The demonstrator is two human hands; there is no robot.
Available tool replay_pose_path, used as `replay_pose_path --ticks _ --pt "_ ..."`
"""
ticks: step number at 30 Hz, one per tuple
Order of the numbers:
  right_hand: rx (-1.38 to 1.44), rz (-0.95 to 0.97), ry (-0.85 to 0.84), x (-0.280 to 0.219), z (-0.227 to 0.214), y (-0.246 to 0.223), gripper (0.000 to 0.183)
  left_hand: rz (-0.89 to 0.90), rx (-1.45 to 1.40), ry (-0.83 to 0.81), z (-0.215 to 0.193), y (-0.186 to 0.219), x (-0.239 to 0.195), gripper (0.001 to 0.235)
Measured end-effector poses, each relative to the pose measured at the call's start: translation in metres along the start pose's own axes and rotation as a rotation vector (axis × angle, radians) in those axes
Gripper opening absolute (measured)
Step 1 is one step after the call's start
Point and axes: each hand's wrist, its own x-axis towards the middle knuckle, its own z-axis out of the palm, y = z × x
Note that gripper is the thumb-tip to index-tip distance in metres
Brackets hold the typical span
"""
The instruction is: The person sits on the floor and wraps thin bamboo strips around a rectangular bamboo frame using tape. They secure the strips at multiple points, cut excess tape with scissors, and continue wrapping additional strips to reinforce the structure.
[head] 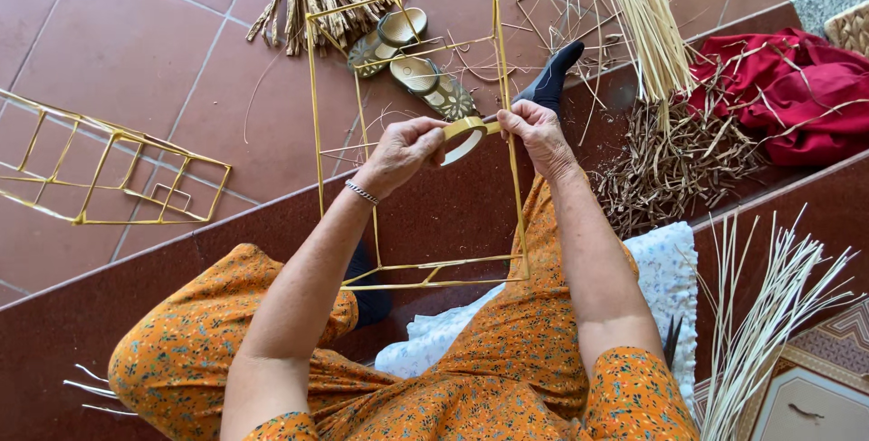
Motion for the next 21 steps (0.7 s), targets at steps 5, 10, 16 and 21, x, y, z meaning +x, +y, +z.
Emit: replay_pose_path --ticks 5,10,16,21 --pt "-0.129 0.015 0.064 0.002 -0.02 0.011 0.011 -0.06 0.071 0.012 0.01 0.0 0.026 0.025" --pt "-0.217 0.005 0.145 0.005 -0.026 0.025 0.014 -0.161 0.323 0.072 0.003 0.019 0.026 0.026" --pt "-0.606 -0.047 0.302 -0.005 -0.035 0.05 0.014 -0.326 0.358 0.151 -0.052 0.031 0.001 0.038" --pt "-0.425 -0.084 0.315 -0.006 -0.042 0.072 0.017 -0.334 0.119 0.088 -0.098 0.026 -0.032 0.03"
